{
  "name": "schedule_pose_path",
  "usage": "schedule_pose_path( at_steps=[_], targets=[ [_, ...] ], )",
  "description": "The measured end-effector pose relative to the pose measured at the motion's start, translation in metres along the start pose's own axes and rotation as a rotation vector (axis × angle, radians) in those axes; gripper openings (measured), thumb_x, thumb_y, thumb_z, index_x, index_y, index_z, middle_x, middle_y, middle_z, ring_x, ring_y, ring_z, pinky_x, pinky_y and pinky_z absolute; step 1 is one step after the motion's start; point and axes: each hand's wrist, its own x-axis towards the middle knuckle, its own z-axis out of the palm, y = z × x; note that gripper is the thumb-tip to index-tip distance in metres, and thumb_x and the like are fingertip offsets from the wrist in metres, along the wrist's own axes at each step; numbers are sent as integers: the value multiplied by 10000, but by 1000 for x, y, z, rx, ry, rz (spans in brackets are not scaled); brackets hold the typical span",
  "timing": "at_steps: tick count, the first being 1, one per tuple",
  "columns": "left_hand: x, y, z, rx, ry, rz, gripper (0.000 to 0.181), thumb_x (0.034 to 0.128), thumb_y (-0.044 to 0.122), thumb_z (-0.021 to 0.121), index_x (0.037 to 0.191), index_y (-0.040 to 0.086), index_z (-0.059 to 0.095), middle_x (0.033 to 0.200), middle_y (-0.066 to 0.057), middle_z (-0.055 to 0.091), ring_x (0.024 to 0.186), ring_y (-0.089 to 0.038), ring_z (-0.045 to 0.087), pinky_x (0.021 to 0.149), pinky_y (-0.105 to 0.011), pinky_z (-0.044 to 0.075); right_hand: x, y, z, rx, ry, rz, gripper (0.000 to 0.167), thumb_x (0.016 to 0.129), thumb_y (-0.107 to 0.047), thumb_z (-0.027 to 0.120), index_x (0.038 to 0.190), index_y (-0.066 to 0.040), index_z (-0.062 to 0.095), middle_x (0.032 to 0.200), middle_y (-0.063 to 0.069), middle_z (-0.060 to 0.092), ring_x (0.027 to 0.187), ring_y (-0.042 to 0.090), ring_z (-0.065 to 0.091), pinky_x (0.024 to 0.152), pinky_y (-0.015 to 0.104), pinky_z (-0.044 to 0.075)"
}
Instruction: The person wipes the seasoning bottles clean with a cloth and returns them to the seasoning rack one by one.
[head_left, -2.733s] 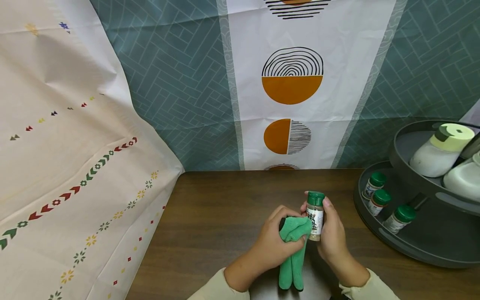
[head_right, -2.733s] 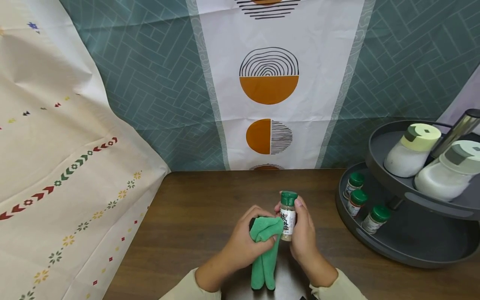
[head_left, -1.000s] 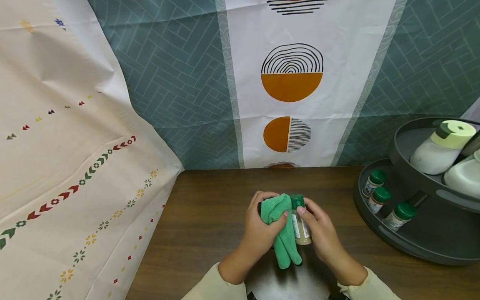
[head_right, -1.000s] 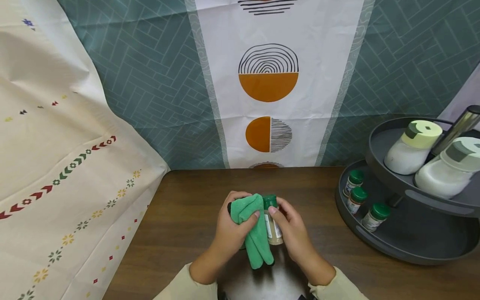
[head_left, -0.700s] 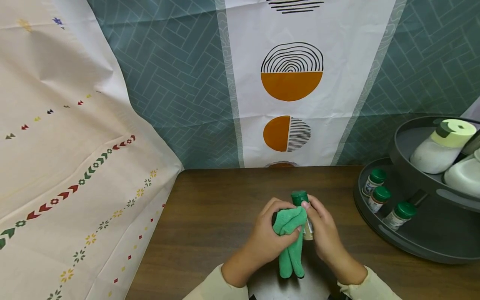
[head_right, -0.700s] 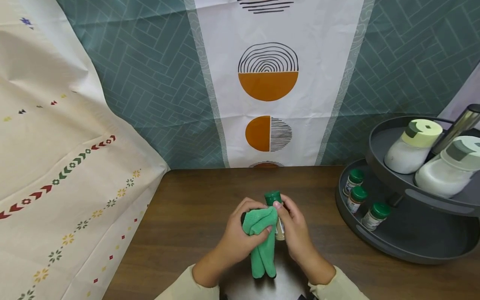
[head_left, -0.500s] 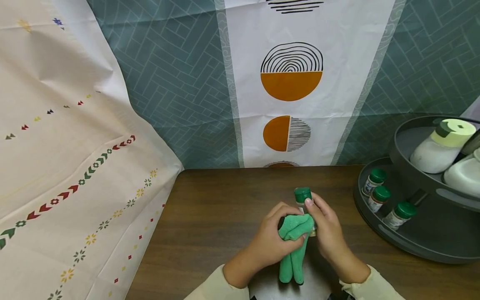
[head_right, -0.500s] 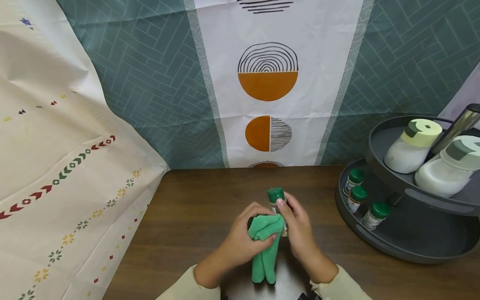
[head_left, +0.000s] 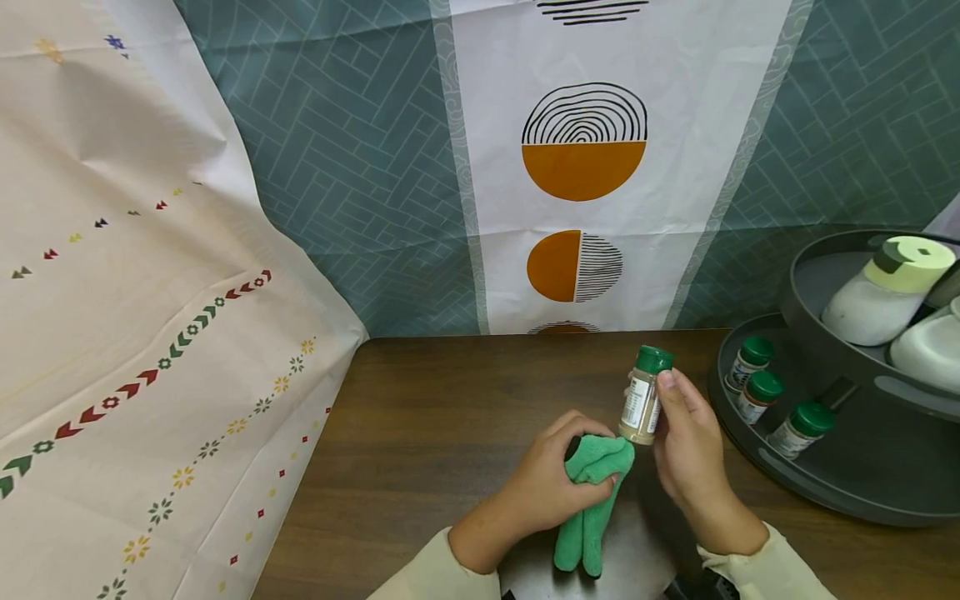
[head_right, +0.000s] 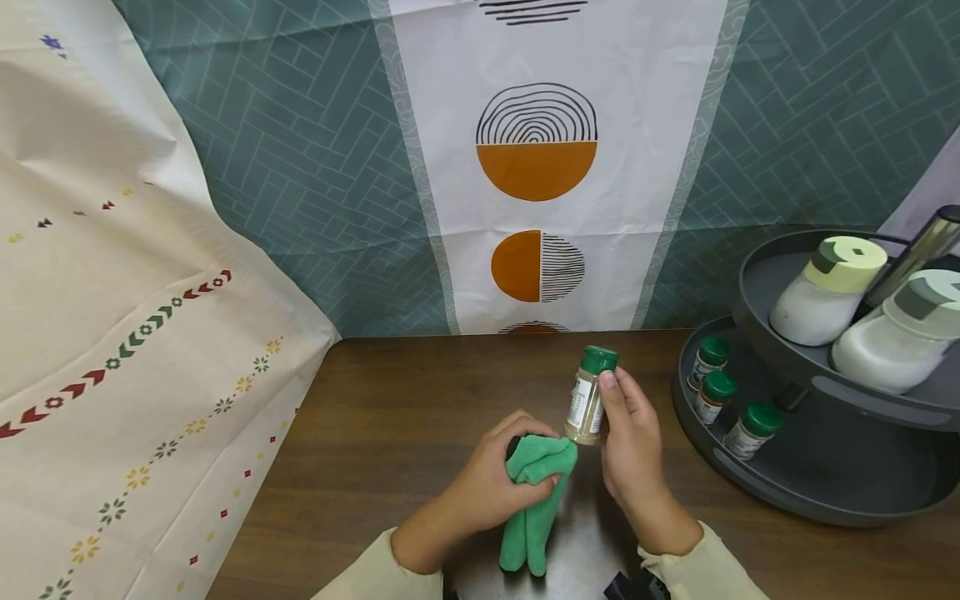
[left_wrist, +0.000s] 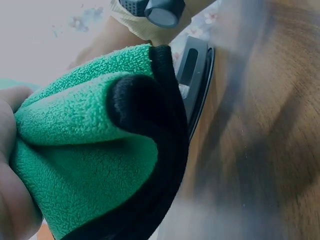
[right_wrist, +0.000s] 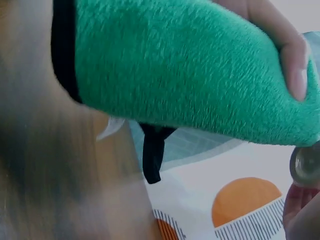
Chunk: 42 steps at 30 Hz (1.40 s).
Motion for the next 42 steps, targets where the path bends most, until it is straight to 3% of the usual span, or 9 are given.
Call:
schedule_pose_path(
  at_steps=[5, 9, 13, 18, 23, 28, 36, 42],
  targets=[
    [1, -3, 0, -69, 101, -28, 359, 842, 134, 791, 1158, 184, 628, 1108, 7, 618, 970, -40, 590, 828, -237, 560, 2, 2, -1, 70, -83, -37, 365, 1109, -223, 365, 1388, -9, 467, 1163, 45, 642, 1048, 122, 676, 911, 216, 566],
    [2, -1, -2, -150, 163, -68, 351, 865, 170, 774, 1180, 179, 619, 1130, -17, 610, 994, -68, 602, 840, -270, 569, 2, 4, -2, 42, -143, 2, 359, 1109, -195, 367, 1423, -19, 366, 1160, 8, 664, 1041, 102, 682, 889, 203, 567],
    [2, 3, -5, -219, 212, -93, 339, 885, 184, 753, 1204, 190, 641, 1141, -24, 614, 1014, -100, 610, 865, -287, 566, 3, 5, -3, 96, -210, 67, 298, 1099, -140, 388, 1385, -59, 367, 1136, -18, 712, 1006, 77, 704, 827, 204, 582],
    [3, 5, -6, -274, 255, -121, 326, 912, 201, 735, 1228, 177, 658, 1147, -57, 619, 1022, -126, 622, 883, -287, 566, 3, 8, -3, 267, -256, 147, 238, 1099, -130, 382, 1312, -39, 435, 1144, 27, 720, 998, 99, 721, 821, 210, 591],
    [4, 4, -7, -304, 320, -144, 320, 919, 174, 732, 1230, 159, 653, 1165, -64, 625, 1043, -136, 621, 920, -262, 544, 3, 12, -3, 383, -300, 189, 221, 1102, -116, 358, 1255, -54, 504, 1164, 75, 692, 1072, 147, 714, 894, 254, 590],
    [6, 4, -9, -328, 404, -127, 319, 913, 130, 732, 1221, 130, 648, 1184, -85, 632, 1066, -160, 631, 942, -277, 541, 1, 13, -2, 405, -347, 189, 238, 1101, -94, 339, 1273, -68, 500, 1205, 90, 667, 1131, 171, 702, 955, 286, 573],
    [8, 2, -12, -328, 399, -195, 323, 896, 146, 750, 1197, 140, 634, 1182, -39, 642, 1037, -139, 644, 911, -269, 551, 1, 9, 0, 425, -362, 152, 284, 1092, -57, 299, 1264, -85, 523, 1230, 105, 668, 1156, 206, 694, 987, 315, 561],
    [7, -1, -9, -276, 339, -257, 314, 884, 184, 775, 1168, 156, 643, 1140, -27, 639, 994, -119, 643, 874, -248, 555, 2, 6, 0, 447, -300, 148, 246, 1094, -72, 325, 1271, -85, 495, 1258, 122, 646, 1181, 230, 685, 1006, 319, 548]
  ],
)
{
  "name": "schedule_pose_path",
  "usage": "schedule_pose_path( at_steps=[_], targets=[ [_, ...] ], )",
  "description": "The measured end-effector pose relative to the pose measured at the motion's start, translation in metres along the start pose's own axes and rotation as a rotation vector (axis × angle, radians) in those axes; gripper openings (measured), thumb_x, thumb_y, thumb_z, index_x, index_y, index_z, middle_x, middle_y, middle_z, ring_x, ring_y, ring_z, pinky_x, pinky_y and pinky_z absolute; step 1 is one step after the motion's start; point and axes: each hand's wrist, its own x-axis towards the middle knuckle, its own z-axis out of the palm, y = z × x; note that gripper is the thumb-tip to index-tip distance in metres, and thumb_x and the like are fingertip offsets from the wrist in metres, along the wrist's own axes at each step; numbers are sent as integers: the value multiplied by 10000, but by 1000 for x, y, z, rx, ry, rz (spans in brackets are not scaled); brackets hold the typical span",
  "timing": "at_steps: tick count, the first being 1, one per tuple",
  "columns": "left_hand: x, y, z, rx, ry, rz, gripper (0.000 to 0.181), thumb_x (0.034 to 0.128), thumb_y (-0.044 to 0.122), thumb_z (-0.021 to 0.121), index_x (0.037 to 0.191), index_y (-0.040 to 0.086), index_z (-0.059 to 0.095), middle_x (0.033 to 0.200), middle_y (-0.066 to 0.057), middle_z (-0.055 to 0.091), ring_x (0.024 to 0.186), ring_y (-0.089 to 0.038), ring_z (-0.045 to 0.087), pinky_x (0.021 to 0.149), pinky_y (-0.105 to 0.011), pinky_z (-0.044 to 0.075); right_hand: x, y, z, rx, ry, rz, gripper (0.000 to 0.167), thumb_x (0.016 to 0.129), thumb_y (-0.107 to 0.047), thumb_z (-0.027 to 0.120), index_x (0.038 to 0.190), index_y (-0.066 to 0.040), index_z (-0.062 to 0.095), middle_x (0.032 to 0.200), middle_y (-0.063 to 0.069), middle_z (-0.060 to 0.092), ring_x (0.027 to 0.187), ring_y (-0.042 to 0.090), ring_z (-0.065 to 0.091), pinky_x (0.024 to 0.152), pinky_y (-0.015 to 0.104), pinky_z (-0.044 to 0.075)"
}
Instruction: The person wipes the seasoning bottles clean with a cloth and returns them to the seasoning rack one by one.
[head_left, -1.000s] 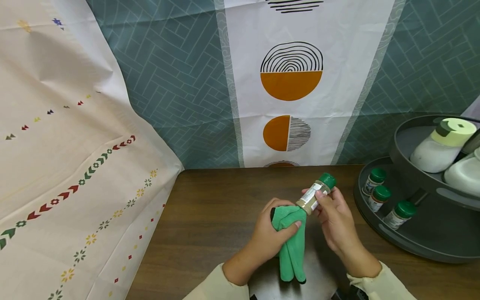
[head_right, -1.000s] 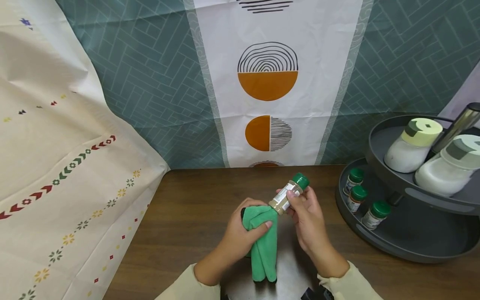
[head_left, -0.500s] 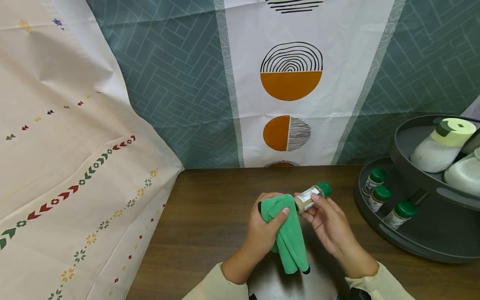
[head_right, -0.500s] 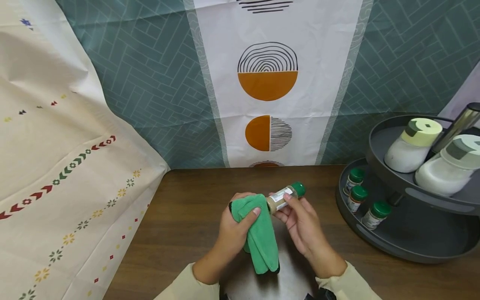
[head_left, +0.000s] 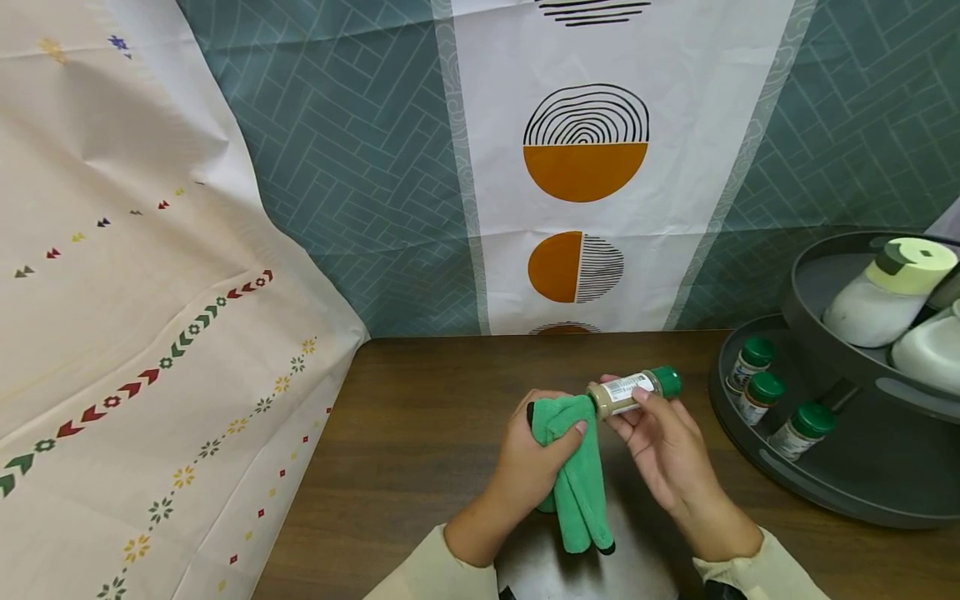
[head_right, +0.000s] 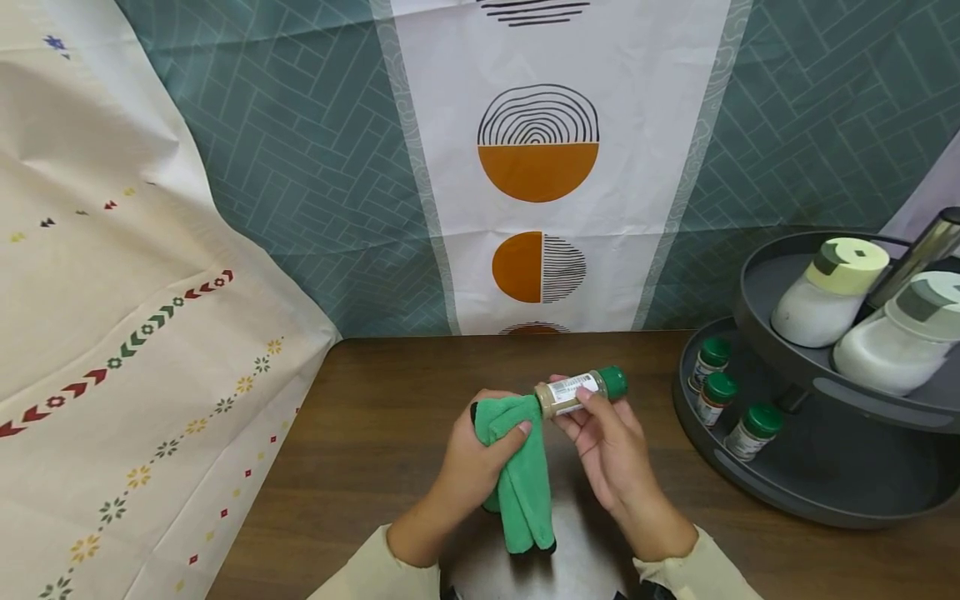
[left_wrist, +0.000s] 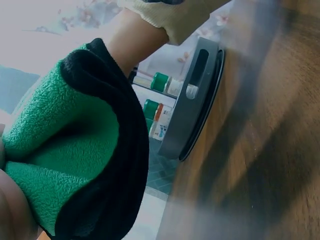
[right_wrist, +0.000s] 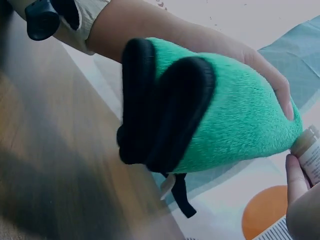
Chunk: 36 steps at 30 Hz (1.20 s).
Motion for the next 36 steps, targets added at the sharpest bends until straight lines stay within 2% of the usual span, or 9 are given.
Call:
schedule_pose_path(
  at_steps=[5, 10, 17, 20, 24, 30, 36],
  targets=[
    [-1, -1, 1, 40, -29, 5, 305, 875, 194, 779, 1156, 179, 663, 1121, -14, 635, 978, -112, 636, 864, -246, 555, 1, 1, 0, -24, 42, -6, 231, 1090, -68, 358, 1288, -112, 470, 1268, 102, 627, 1186, 198, 676, 1008, 310, 548],
    [-3, 1, 0, -11, -41, 11, 314, 879, 176, 770, 1167, 150, 647, 1132, -37, 641, 982, -105, 643, 866, -247, 560, 0, 5, 0, -62, 67, -6, 235, 1086, -64, 388, 1305, -117, 456, 1249, 73, 651, 1166, 165, 681, 985, 293, 559],
    [-1, 3, -3, -119, 23, -12, 334, 921, 157, 725, 1222, 77, 604, 1150, -125, 691, 940, -102, 695, 823, -257, 591, -3, 10, 4, -180, 105, 47, 221, 1084, -95, 425, 1301, -136, 418, 1239, 31, 651, 1146, 124, 684, 971, 278, 563],
    [1, 2, -5, -128, 55, -37, 336, 927, 164, 720, 1225, 61, 603, 1147, -148, 698, 922, -110, 707, 813, -260, 597, -5, 10, 6, -209, 119, 63, 225, 1084, -111, 433, 1305, -135, 393, 1238, 26, 637, 1143, 113, 681, 970, 273, 562],
    [4, -1, -6, -119, 66, -68, 341, 919, 182, 731, 1214, 65, 605, 1111, -137, 695, 892, -117, 702, 788, -265, 598, -6, 8, 9, -204, 123, 53, 245, 1083, -106, 431, 1319, -123, 370, 1240, 29, 636, 1148, 118, 678, 967, 273, 564],
    [5, -2, -3, -101, 10, -107, 306, 896, 171, 740, 1138, 54, 595, 974, -51, 680, 801, -91, 677, 716, -252, 585, -6, 6, 11, -152, 121, -18, 249, 1084, -79, 406, 1327, -115, 362, 1251, 43, 618, 1151, 136, 679, 964, 273, 566],
    [2, -2, -2, -61, -48, -109, 283, 888, 154, 743, 1106, 57, 590, 939, -16, 657, 796, -65, 670, 701, -230, 581, -3, 6, 7, -179, 131, -43, 258, 1084, -83, 411, 1331, -127, 352, 1269, 52, 583, 1150, 126, 682, 956, 269, 568]
  ],
)
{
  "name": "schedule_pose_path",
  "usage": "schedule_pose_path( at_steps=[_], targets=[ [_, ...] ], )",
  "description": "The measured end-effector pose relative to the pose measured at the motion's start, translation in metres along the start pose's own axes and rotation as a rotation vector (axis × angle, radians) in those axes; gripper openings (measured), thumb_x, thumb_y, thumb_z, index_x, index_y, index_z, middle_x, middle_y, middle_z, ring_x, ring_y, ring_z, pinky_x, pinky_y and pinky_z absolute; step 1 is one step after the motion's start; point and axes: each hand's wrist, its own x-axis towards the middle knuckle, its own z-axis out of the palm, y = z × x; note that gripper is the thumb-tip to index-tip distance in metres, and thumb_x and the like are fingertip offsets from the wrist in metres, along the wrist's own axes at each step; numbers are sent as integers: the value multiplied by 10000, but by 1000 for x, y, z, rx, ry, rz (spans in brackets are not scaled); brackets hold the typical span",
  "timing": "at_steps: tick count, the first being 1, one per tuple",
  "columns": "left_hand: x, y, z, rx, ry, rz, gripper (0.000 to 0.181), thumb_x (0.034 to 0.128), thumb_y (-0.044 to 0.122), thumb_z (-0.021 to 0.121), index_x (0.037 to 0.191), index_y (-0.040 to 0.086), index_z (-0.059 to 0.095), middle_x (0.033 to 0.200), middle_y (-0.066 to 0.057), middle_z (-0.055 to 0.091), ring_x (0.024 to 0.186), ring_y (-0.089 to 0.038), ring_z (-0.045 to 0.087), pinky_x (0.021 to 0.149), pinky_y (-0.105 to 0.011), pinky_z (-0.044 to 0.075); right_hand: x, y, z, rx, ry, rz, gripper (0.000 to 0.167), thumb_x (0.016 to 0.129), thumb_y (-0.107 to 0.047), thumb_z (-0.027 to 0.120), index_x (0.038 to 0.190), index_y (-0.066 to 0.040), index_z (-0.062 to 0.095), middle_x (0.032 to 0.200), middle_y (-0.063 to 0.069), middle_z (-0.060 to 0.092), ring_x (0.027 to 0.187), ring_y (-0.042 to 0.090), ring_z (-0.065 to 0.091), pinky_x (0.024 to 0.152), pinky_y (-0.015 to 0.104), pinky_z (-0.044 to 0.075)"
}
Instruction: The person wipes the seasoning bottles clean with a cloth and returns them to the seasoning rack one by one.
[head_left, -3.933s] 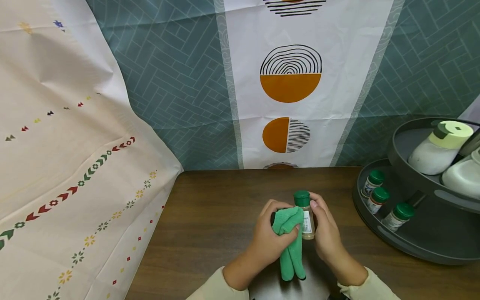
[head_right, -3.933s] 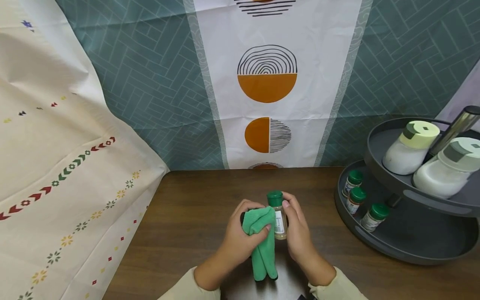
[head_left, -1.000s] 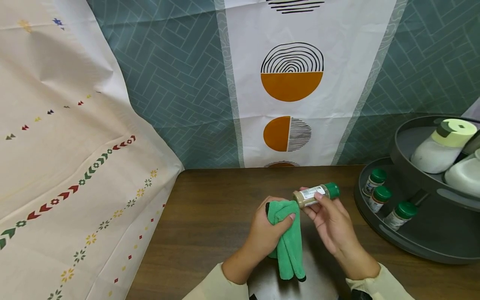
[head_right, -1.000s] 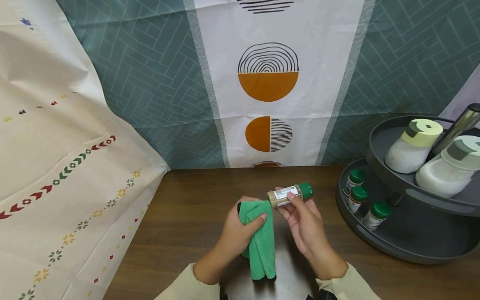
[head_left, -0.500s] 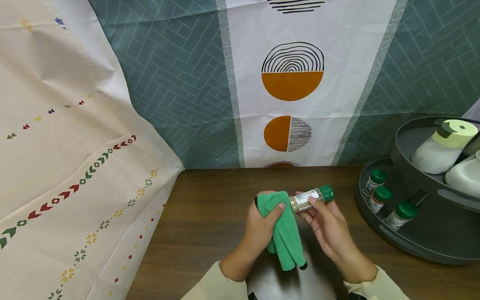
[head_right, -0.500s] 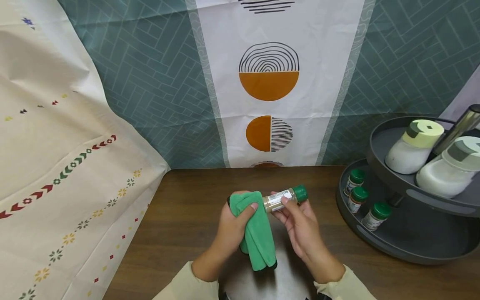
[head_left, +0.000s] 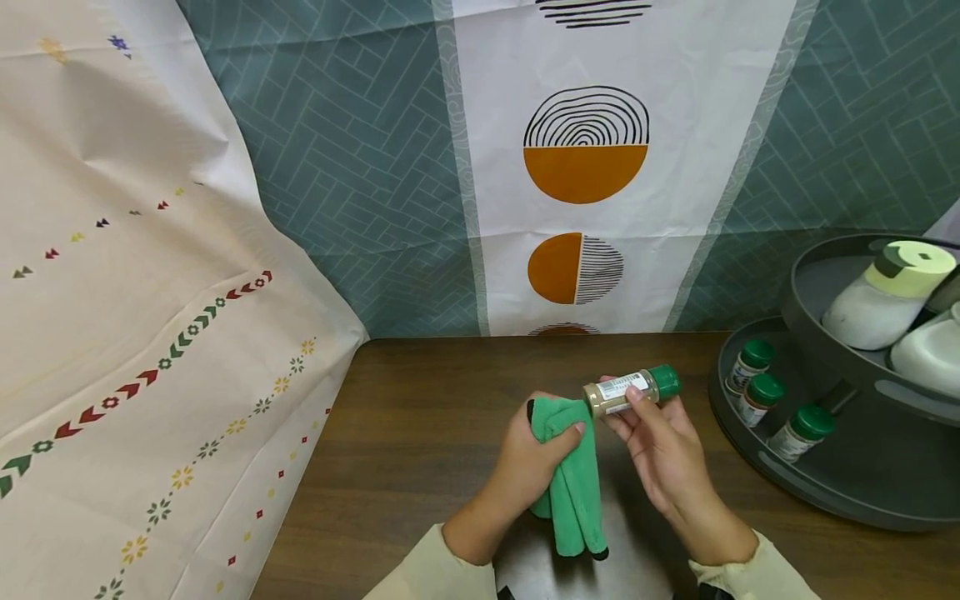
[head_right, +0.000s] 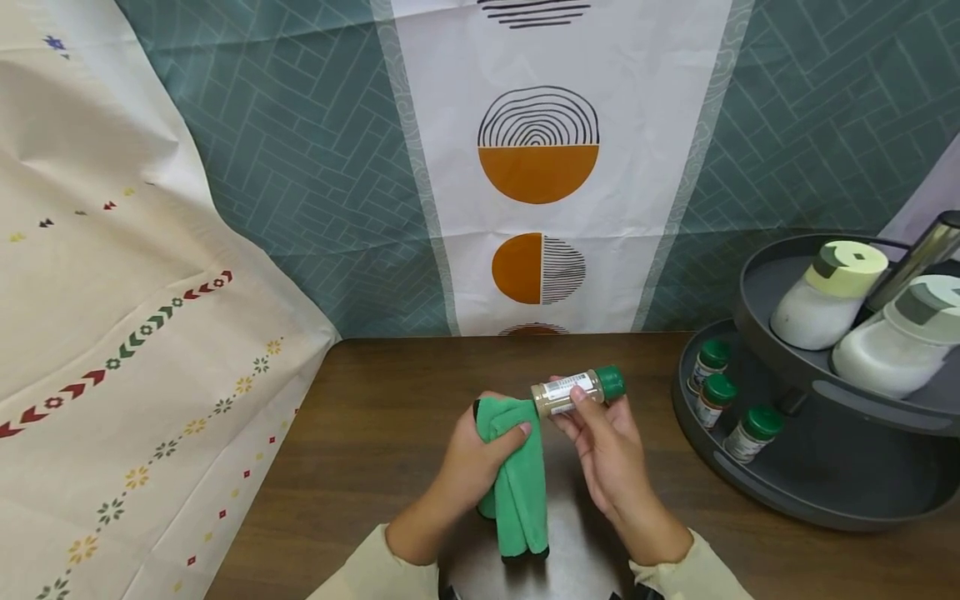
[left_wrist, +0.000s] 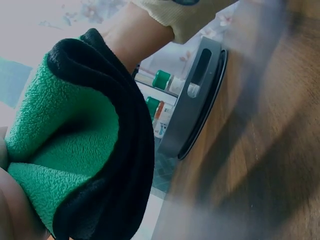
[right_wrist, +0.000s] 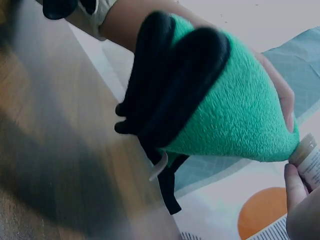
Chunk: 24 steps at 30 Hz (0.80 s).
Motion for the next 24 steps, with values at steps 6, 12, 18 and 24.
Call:
schedule_pose_path(
  at_steps=[6, 12, 18, 24],
  targets=[
    [0, 0, 0, 37, -8, 29, 305, 884, 147, 749, 1125, 43, 595, 1004, -69, 673, 832, -49, 668, 740, -220, 580, 3, 4, -2, -48, 3, -3, 257, 1085, -104, 424, 1330, -117, 349, 1249, 37, 607, 1139, 106, 685, 942, 247, 570],
    [1, 3, -2, 6, 40, 45, 313, 880, 152, 759, 1135, 47, 609, 1020, -98, 677, 849, -72, 671, 752, -233, 580, 3, 6, 0, -55, -13, 18, 246, 1089, -128, 422, 1322, -97, 352, 1210, 15, 643, 1114, 100, 685, 933, 249, 574],
    [1, 2, -3, -23, 55, 35, 316, 885, 157, 754, 1147, 57, 609, 1026, -90, 692, 838, -84, 685, 740, -245, 588, 0, 5, 2, -95, 6, 22, 245, 1085, -121, 435, 1315, -106, 354, 1192, 3, 629, 1100, 90, 688, 923, 245, 577],
    [3, -2, -3, 9, 43, 13, 306, 889, 175, 748, 1138, 71, 605, 1007, -77, 691, 816, -89, 686, 723, -246, 584, -4, 4, 4, -219, 62, -16, 275, 1067, -76, 467, 1316, -141, 370, 1193, -23, 658, 1111, 63, 672, 915, 224, 571]
  ],
)
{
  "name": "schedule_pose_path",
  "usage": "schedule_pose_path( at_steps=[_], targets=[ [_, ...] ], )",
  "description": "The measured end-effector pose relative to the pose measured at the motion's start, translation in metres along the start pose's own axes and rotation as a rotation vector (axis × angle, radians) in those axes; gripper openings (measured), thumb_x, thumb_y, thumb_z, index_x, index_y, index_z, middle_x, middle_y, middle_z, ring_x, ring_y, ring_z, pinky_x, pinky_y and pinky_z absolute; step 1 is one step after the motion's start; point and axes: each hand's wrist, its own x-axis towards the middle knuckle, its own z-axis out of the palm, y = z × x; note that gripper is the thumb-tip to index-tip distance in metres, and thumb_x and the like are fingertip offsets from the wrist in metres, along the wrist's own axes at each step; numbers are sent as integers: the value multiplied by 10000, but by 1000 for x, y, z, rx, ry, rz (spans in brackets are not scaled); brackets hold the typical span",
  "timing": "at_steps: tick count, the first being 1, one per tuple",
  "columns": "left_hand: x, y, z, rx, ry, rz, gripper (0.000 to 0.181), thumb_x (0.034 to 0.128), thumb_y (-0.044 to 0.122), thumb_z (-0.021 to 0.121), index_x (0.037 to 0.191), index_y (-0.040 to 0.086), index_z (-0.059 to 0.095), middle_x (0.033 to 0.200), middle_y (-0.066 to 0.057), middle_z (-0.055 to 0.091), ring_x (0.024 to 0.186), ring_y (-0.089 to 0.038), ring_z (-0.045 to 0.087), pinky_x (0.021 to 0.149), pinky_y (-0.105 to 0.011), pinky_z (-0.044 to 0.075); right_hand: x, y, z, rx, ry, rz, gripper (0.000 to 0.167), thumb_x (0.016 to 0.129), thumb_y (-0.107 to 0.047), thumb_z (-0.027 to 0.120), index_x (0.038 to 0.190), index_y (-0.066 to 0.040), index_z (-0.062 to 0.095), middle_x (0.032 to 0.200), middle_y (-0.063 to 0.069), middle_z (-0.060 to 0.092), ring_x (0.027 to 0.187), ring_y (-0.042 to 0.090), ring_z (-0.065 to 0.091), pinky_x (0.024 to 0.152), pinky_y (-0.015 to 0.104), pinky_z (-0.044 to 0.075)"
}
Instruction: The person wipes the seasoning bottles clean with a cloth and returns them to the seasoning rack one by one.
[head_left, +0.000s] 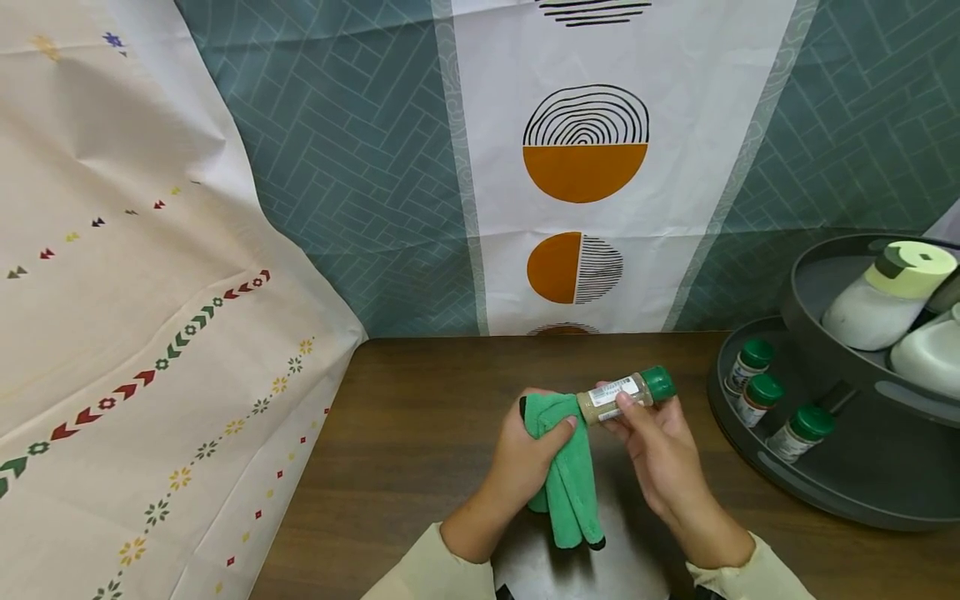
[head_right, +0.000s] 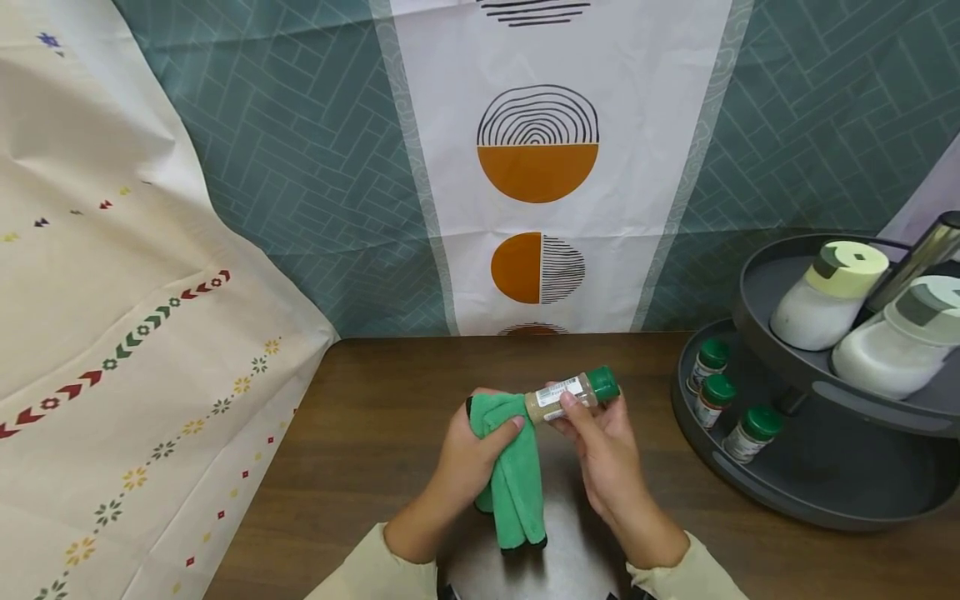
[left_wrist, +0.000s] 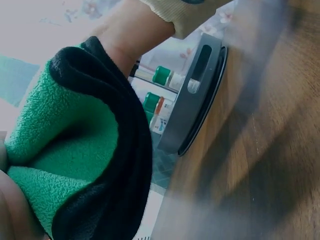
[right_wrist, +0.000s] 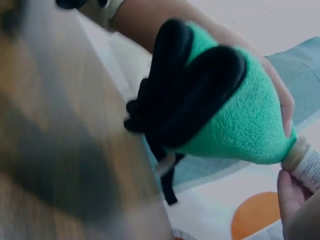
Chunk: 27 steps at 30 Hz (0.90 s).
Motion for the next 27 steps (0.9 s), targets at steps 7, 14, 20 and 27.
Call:
schedule_pose_path(
  at_steps=[7, 14, 20, 27],
  targets=[
    [-1, -5, 2, 56, -81, -51, 273, 887, 190, 739, 1108, 112, 599, 939, -14, 694, 772, -79, 694, 682, -262, 592, -2, 2, 0, -164, 2, -141, 395, 1033, 14, 494, 1397, -86, 378, 1198, 10, 682, 1122, 100, 679, 951, 214, 544],
    [-4, -8, 5, 49, -105, 3, 305, 855, 169, 767, 1111, 82, 626, 955, -47, 699, 773, -56, 682, 688, -256, 597, 2, 5, -5, -183, -9, -158, 373, 1047, 0, 467, 1405, -91, 418, 1172, 36, 685, 1120, 112, 651, 899, 216, 547],
    [-6, -4, 3, -1, -97, 42, 300, 870, 130, 755, 1128, 62, 617, 1018, -96, 691, 814, -54, 690, 719, -253, 604, 2, 4, -7, -143, -13, -98, 303, 1073, -69, 446, 1372, -89, 404, 1145, -16, 703, 1092, 74, 671, 898, 219, 555],
    [-8, 3, 0, 7, -140, 73, 298, 883, 142, 739, 1144, 67, 616, 1060, -128, 693, 845, -62, 688, 760, -254, 597, 2, -4, -8, -127, -66, -190, 348, 1063, -8, 422, 1406, -64, 408, 1152, 9, 694, 1089, 96, 669, 888, 207, 557]
  ],
)
